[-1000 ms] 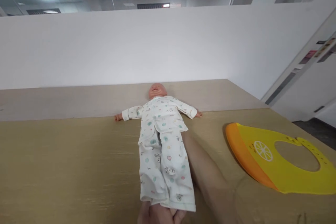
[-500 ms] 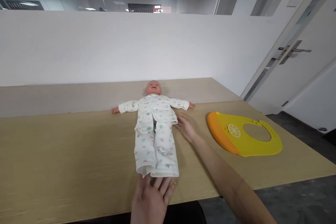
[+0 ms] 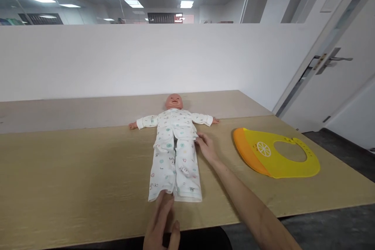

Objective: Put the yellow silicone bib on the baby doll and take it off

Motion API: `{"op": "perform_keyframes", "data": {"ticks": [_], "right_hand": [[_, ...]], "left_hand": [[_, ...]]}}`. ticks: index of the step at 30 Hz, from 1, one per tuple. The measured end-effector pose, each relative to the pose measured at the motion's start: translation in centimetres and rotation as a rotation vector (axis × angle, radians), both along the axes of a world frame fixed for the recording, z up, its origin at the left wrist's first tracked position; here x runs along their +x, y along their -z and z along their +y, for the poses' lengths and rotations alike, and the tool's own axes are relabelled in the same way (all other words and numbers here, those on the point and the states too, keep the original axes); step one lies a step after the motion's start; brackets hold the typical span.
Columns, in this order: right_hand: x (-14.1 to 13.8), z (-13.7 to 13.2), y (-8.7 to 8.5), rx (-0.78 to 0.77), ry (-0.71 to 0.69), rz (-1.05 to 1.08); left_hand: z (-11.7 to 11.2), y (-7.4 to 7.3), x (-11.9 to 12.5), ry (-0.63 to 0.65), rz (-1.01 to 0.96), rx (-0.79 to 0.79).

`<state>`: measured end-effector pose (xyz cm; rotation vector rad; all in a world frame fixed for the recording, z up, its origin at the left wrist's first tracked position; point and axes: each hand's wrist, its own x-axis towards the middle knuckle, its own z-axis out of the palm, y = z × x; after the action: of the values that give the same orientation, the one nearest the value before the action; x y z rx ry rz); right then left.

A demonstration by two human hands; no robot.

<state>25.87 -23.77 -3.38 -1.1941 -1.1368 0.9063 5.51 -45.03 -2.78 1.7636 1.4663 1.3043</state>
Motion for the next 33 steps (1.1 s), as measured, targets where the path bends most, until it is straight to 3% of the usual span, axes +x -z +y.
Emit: {"op": "perform_keyframes", "data": {"ticks": [6,11,17,24,33], "right_hand": [[0.0,-0.1,0.1,0.050,-0.003,-0.011],[-0.1,-0.2,-0.1,0.064,-0.010,-0.030],[0.0,-0.2,-0.1,0.063,-0.011,-0.044],[0.0,-0.2,0.0,0.076,-0.013,-0.050],[0.1,0.0,0.3,0.054,-0.012,-0.062]], "left_hand": [[1.0,0.9,-0.2,0.029,0.445,0.193],[2.9,0.1,-0.8,0.131,0.677,0.190],[5.1,-0.8,-0.8,0.133,0.769,0.191],[4.5,-0.1,-0.9,0.148,0.758,0.213],[5.2,0.4,0.1,-0.003,0.805,0.322]]}}
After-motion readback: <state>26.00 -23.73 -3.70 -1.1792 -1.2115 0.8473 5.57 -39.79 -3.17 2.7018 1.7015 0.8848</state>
